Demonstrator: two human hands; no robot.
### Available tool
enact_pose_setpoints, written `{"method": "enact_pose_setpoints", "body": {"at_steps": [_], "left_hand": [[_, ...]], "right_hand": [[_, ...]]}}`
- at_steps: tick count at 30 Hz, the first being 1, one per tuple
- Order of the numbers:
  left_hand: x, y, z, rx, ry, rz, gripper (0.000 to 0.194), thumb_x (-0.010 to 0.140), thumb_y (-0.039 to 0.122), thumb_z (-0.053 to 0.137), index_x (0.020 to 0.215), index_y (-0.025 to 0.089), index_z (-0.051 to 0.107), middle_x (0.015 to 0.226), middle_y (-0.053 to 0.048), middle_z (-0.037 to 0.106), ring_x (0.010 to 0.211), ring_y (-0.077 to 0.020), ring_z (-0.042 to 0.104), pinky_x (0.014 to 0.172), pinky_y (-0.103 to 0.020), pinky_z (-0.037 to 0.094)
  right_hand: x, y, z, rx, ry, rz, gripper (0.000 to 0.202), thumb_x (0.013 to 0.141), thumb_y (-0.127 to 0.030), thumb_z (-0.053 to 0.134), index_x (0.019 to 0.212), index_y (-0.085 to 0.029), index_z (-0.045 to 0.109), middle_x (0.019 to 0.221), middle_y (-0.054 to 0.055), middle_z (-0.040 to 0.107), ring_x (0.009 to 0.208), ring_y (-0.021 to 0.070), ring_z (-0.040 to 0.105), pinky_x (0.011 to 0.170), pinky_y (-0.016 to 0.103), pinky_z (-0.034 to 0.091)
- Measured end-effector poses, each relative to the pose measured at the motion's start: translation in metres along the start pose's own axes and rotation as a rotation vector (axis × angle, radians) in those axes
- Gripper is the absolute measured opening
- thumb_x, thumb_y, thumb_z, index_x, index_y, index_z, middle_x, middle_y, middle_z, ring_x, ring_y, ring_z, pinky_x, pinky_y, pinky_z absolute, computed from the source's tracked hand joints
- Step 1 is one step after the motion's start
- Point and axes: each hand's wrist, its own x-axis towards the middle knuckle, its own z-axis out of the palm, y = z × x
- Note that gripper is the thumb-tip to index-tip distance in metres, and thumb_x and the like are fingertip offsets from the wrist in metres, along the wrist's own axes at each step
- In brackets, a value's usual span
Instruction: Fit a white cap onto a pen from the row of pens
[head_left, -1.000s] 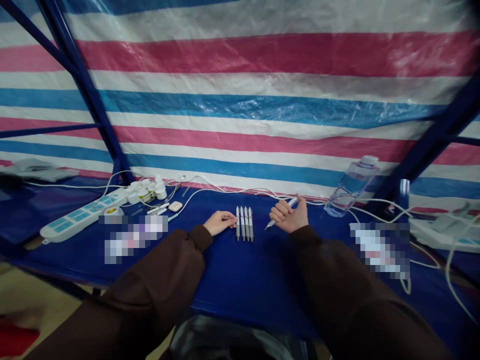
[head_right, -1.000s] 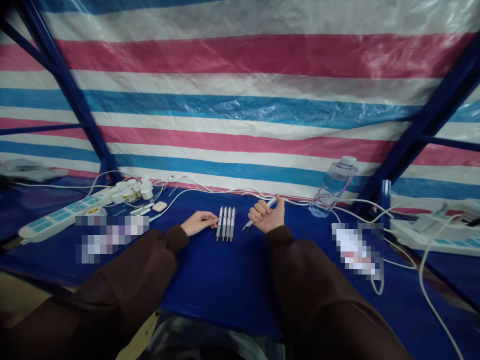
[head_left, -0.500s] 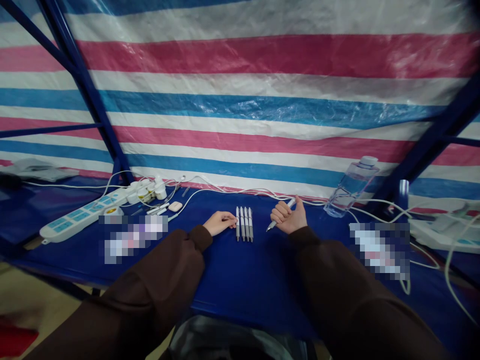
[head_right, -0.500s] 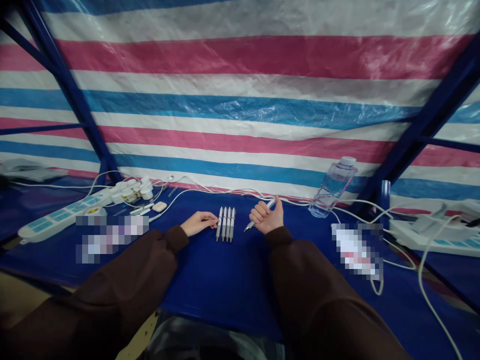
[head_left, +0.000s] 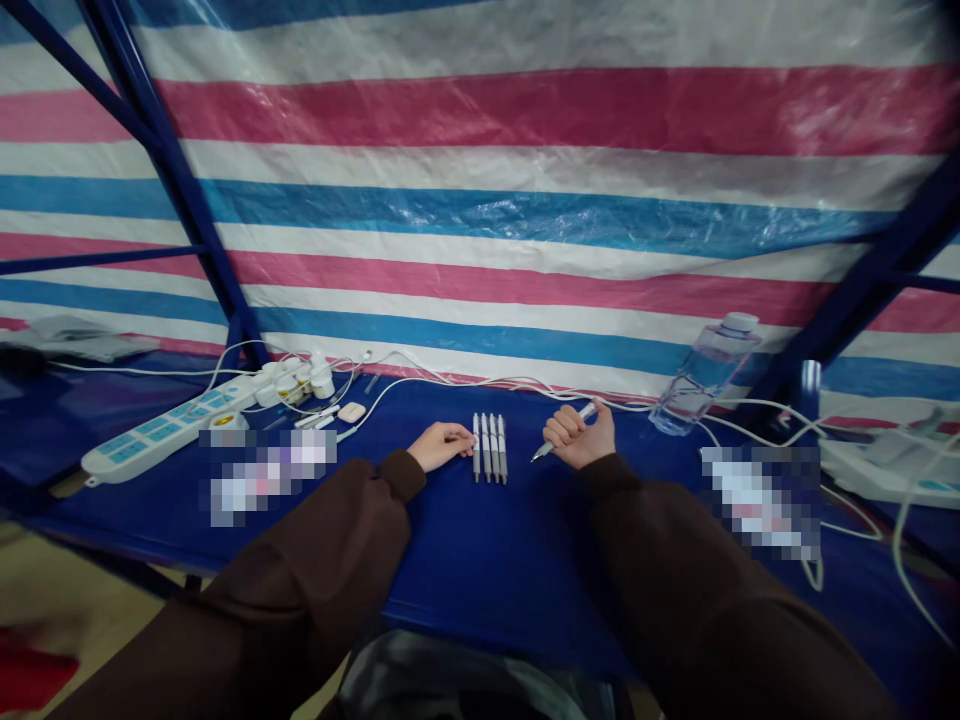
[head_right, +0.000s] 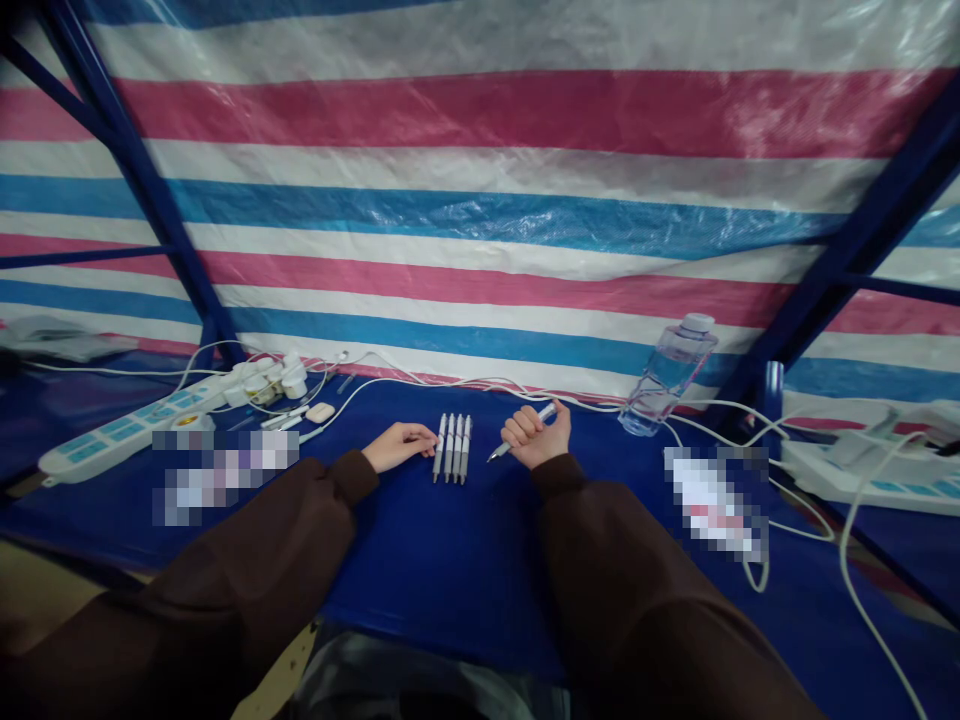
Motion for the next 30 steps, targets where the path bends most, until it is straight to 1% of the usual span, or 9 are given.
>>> {"method": "enact_pose_setpoints", "body": {"at_steps": [11,16,21,23,27,30], "left_hand": [[0.001,-0.003,0.000,0.020,-0.003,0.019,0.025,0.071,0.033,0.063,0.082,0.010,0.064,0.068,-0.005,0.065,0.065,-0.0125,0.060,0.071,-0.028,0.047],[0.001,-0.004,-0.001,0.041,-0.005,0.023,0.024,0.072,0.031,0.062,0.083,0.010,0.064,0.069,-0.005,0.065,0.065,-0.0125,0.060,0.071,-0.028,0.047],[0.001,-0.005,-0.001,0.059,-0.008,0.026,0.024,0.073,0.031,0.060,0.084,0.010,0.063,0.070,-0.005,0.065,0.067,-0.0123,0.060,0.072,-0.028,0.048],[0.001,-0.004,-0.001,0.072,-0.011,0.024,0.024,0.074,0.030,0.059,0.084,0.010,0.063,0.070,-0.005,0.066,0.067,-0.0124,0.060,0.072,-0.028,0.048],[-0.001,-0.002,-0.002,0.153,-0.013,0.030,0.026,0.075,0.032,0.054,0.087,0.010,0.063,0.072,-0.006,0.066,0.069,-0.0133,0.061,0.072,-0.027,0.048],[-0.003,0.002,-0.005,0.352,0.037,0.033,0.026,0.076,0.033,0.051,0.086,0.014,0.064,0.073,-0.004,0.066,0.069,-0.0141,0.061,0.069,-0.026,0.046]], "right_hand": [[0.000,0.001,0.006,-0.004,-0.040,0.060,0.052,0.080,-0.059,0.029,0.045,-0.022,0.017,0.039,-0.006,0.016,0.039,0.0089,0.008,0.038,0.025,0.016],[0.000,0.003,0.007,0.076,-0.030,0.107,0.053,0.081,-0.060,0.030,0.047,-0.022,0.015,0.040,-0.007,0.015,0.038,0.0087,0.008,0.036,0.024,0.016],[-0.001,0.002,0.008,0.201,-0.098,0.193,0.052,0.083,-0.058,0.025,0.049,-0.021,0.011,0.040,-0.006,0.015,0.038,0.0087,0.009,0.036,0.024,0.020],[-0.001,0.001,0.009,0.249,-0.103,0.212,0.051,0.083,-0.058,0.023,0.049,-0.022,0.011,0.040,-0.006,0.015,0.038,0.0088,0.009,0.035,0.024,0.021],[-0.002,0.001,0.010,0.301,-0.034,0.188,0.051,0.084,-0.059,0.018,0.049,-0.022,0.014,0.040,-0.006,0.014,0.037,0.0085,0.011,0.034,0.023,0.022],[0.002,0.003,0.012,0.277,0.076,0.198,0.050,0.088,-0.055,0.017,0.051,-0.021,0.026,0.041,-0.006,0.019,0.036,0.0079,0.018,0.033,0.020,0.025]]}}
